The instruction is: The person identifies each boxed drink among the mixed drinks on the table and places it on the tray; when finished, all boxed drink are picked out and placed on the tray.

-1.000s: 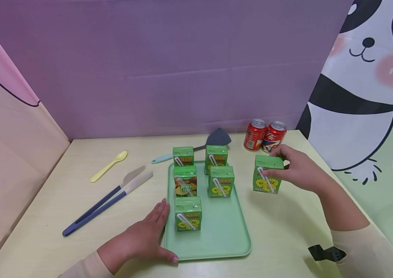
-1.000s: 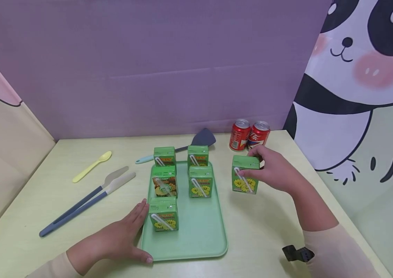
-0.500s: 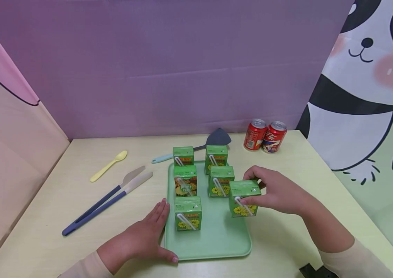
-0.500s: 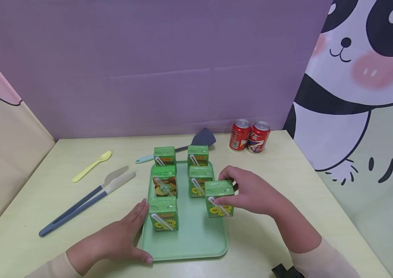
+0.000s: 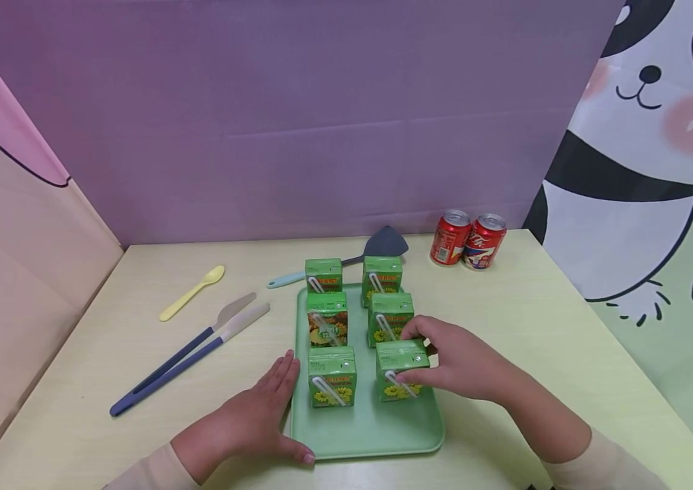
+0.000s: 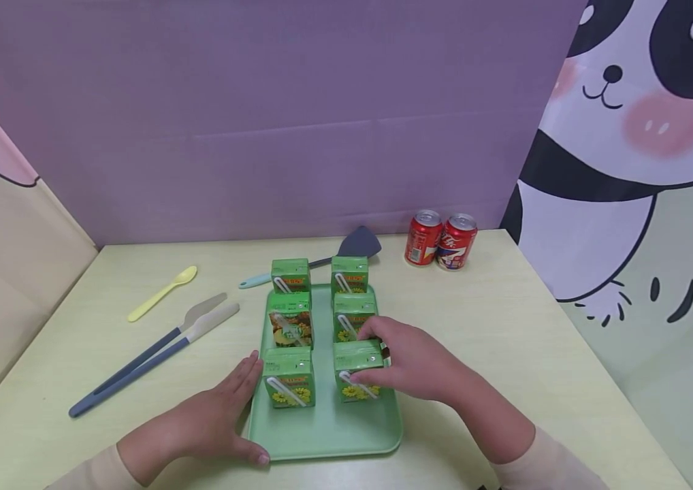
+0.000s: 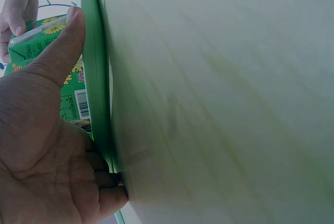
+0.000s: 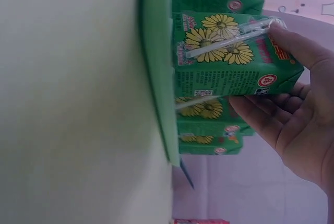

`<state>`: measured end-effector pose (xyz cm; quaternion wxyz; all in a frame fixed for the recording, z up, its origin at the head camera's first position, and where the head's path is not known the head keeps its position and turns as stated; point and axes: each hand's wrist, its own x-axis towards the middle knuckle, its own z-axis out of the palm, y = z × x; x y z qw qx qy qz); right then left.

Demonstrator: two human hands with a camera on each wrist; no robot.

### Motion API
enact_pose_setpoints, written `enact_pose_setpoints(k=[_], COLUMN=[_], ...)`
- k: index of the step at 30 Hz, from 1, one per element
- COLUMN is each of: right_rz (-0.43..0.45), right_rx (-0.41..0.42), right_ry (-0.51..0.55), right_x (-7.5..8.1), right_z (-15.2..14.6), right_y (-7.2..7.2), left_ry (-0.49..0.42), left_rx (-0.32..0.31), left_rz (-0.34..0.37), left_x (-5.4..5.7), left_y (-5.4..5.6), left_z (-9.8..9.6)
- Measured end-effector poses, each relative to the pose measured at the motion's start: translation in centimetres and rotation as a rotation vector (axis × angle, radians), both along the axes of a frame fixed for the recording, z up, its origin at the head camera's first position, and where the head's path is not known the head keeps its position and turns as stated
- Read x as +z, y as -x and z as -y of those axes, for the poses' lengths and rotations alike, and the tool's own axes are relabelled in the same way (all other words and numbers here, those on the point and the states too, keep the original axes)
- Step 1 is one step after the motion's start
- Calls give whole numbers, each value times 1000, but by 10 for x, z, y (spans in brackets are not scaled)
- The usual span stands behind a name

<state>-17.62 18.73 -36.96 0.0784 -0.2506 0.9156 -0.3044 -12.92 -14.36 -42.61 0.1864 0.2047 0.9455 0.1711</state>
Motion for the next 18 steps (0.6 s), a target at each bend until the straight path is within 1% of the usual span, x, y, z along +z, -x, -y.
enact_pose_setpoints(k=[7, 10, 13, 18], right_rz=[26, 22, 35, 51], right_rx=[3, 14, 25, 21], right_ry=[12, 4, 0, 4], right_x=[-11, -12, -13, -14], right_z=[2, 1, 1, 2], right_y=[-1, -1, 0, -1], left_ry=[8, 12, 18, 20], left_rx=[-4, 0, 3, 0], left_rz=[-3, 6, 11, 3], left_x=[-1, -2, -3, -2], left_y=[1, 2, 3, 3], left_z=[1, 2, 3, 2])
